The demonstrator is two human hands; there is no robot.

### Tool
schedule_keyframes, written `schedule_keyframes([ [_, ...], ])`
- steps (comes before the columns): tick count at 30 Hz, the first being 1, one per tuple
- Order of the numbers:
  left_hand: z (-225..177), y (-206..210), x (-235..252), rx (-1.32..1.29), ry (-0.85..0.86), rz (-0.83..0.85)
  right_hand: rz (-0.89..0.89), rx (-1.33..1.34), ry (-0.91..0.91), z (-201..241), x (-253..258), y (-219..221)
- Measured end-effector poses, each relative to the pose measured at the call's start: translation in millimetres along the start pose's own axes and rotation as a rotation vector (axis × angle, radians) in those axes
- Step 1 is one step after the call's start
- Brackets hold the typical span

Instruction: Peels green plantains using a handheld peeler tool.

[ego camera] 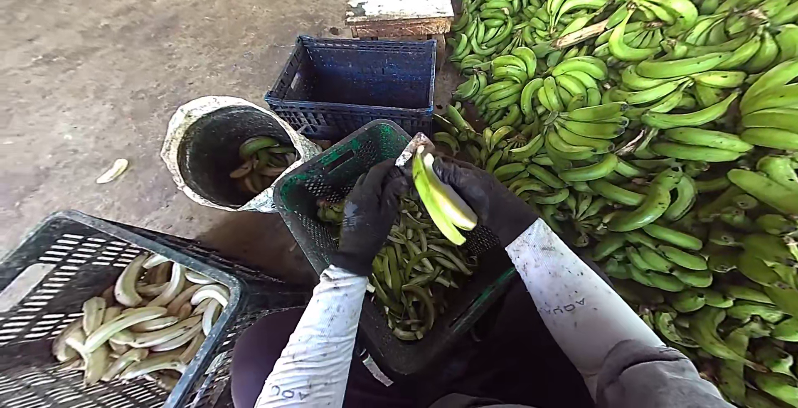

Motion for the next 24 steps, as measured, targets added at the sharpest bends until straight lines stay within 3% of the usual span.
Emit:
schedule_keyframes([
  [3,11.4,-9.2,2.1,-0.059,-0.104,0.018,0.139,-0.052,0.053,0.0,-5.6,6.7],
  [5,7.2,-11.3,-1.3,-0.051,-0.095,0.012,0.141,0.075,0.022,-7.4,1.7,3.4],
  [9,-7.7,8.4,-10.6,0.099,0.142,-0.030,-0.290,0.370,-0.121,-12.6,13.2,-14.9],
  [11,-18.3,21.2,-18.1,0.217,0.297,-0.094,-0.305,0.566,-0.223,-17.4,20.5,-27.3],
  [14,-27.4,34.0,-25.4,0.323,0.415,-0.180,-0.351,0.679,-0.223,-17.9,22.2,-32.2],
  [16,-24.3,38.6,-23.6,0.282,0.337,-0.136,-0.400,0.595,-0.170,-18.0,18.6,-26.0],
  [20,-11.0,32.9,-11.5,0.027,0.026,0.040,-0.315,0.159,-0.138,-9.7,5.0,-4.6],
  [24,4.3,19.5,-7.5,-0.217,-0.184,0.026,-0.124,0.100,0.012,-5.0,5.2,8.0],
])
Point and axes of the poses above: each hand's wrist, its own x-axis towards the middle knuckle, its own y-axis out of the palm, z = x × y, the point moved 3 cm from there along x, towards the middle knuckle, and after that the axes turned 9 degrees about z, right-handed, at the moved point
